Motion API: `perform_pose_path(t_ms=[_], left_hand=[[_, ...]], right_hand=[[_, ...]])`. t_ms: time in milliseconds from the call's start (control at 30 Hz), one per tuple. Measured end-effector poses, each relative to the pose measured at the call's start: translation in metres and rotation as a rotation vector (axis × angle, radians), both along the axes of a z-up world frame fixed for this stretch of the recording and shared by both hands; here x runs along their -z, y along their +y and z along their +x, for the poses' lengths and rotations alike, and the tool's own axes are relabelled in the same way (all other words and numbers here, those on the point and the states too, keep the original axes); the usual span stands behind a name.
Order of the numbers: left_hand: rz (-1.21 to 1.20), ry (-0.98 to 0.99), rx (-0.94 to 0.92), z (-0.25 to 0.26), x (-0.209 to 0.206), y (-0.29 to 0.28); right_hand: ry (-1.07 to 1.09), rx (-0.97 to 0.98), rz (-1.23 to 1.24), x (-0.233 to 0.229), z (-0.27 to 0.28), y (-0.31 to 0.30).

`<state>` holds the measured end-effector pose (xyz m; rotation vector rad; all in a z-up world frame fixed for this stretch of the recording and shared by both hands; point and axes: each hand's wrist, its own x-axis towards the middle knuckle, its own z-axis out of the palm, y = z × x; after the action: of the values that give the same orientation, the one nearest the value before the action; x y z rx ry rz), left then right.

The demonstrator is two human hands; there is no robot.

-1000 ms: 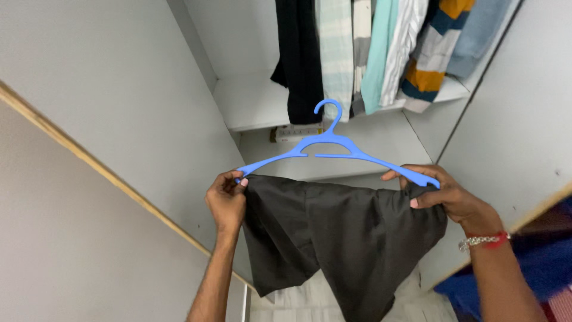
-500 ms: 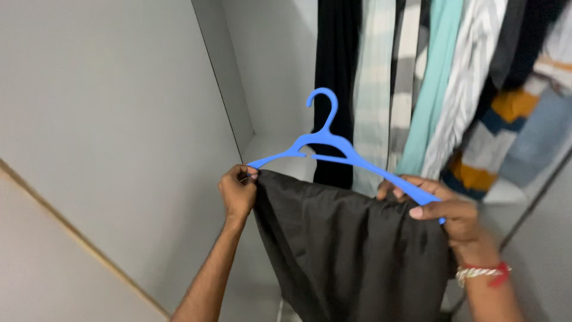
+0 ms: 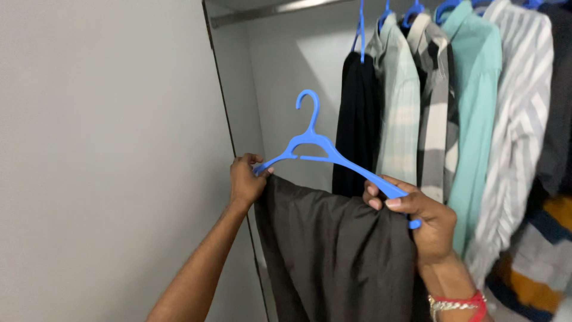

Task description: The person picks up shirts and pants from a bed, places them on blue hangers, and hangs them in a wardrobe. The person handles a light green shirt, a checkered shirt, black shorts, gray pants, and gray shorts, placing each on a hanger and hanging it on the wardrobe rod.

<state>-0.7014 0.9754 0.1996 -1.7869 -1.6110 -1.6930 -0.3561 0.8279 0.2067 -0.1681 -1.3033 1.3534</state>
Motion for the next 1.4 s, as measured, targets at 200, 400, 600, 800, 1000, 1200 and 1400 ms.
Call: perform_pose_path(t_ms=[200, 400, 600, 800, 1000, 1200, 1400], left_hand=[[-0.069, -0.090, 0.149, 0.009, -0.053, 0.068], [-0.064, -0.150, 0.272, 0.022, -0.120, 0.128], [-0.126, -0.076, 0.377, 0.039, -0.196, 0.172], [-0.096, -0.032, 0.516, 0.061, -0.248, 0.213], [0.007, 0.089, 0.701, 0.081, -0.283, 0.240], [0.019, 0.157, 0.840, 0.107, -0.305, 0.256], [-0.050, 0.121, 0.919, 0.124, -0.311, 0.271]], right_hand=[[0.098, 0.276, 0.156, -0.043, -0.042, 0.050], [0.103, 0.452, 0.346, -0.092, -0.071, 0.101], [0.102, 0.477, 0.244, -0.155, -0.091, 0.152], [0.070, 0.627, 0.301, -0.209, -0.106, 0.219], [-0.055, 0.859, 0.334, -0.228, -0.105, 0.288], [-0.423, 1.585, 1.017, -0.245, -0.102, 0.337], [-0.347, 1.387, 0.475, -0.249, -0.097, 0.353]])
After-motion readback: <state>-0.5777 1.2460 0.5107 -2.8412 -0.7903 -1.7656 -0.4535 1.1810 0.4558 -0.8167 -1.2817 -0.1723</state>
